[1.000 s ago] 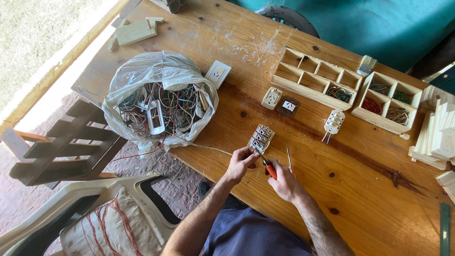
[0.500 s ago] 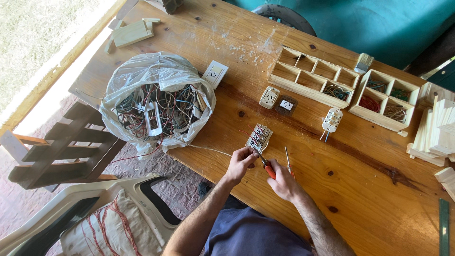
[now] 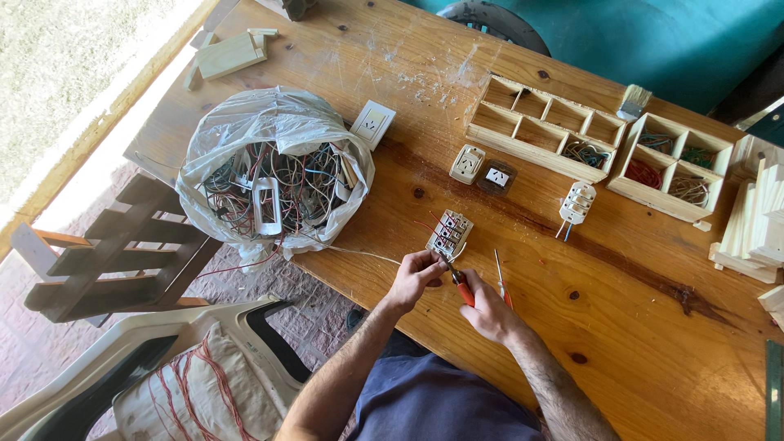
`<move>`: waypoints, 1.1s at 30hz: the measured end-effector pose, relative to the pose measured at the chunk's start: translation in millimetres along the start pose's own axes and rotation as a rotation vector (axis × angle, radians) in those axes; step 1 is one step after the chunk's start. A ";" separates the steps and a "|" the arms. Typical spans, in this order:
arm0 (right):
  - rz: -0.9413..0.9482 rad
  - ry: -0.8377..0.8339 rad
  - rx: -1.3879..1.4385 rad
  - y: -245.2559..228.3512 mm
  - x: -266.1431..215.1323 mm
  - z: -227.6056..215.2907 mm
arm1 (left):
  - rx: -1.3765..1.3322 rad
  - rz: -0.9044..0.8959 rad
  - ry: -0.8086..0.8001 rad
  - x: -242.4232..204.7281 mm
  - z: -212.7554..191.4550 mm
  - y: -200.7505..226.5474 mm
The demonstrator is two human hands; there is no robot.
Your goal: The person assembles an electrical component by stripping wires and connecting them to a small circuit board. They use pliers and a screwdriver to strip insulation and secure wires to terminals on the board.
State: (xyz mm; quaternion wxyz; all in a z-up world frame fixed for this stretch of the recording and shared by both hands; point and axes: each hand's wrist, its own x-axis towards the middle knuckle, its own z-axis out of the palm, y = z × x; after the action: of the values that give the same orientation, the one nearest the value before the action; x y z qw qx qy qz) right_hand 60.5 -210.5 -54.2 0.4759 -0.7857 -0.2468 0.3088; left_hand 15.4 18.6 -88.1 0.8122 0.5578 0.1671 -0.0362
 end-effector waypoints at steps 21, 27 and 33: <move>0.028 -0.004 -0.047 8.4 -8.7 -0.7 | 0.050 0.004 -0.097 -3.7 -5.5 1.6; 0.077 0.052 -0.024 17.6 -11.4 -6.9 | 0.102 0.006 -0.103 -2.9 -14.4 -13.7; 0.090 0.079 -0.016 33.8 -15.4 -11.4 | 0.148 0.040 -0.077 2.0 -21.4 -27.0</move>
State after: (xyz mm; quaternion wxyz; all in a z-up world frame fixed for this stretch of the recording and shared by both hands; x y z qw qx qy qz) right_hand 61.4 -242.2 -76.7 0.4646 -0.8112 -0.1947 0.2969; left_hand 5.8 28.3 -119.8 0.7752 0.6177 0.1215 -0.0533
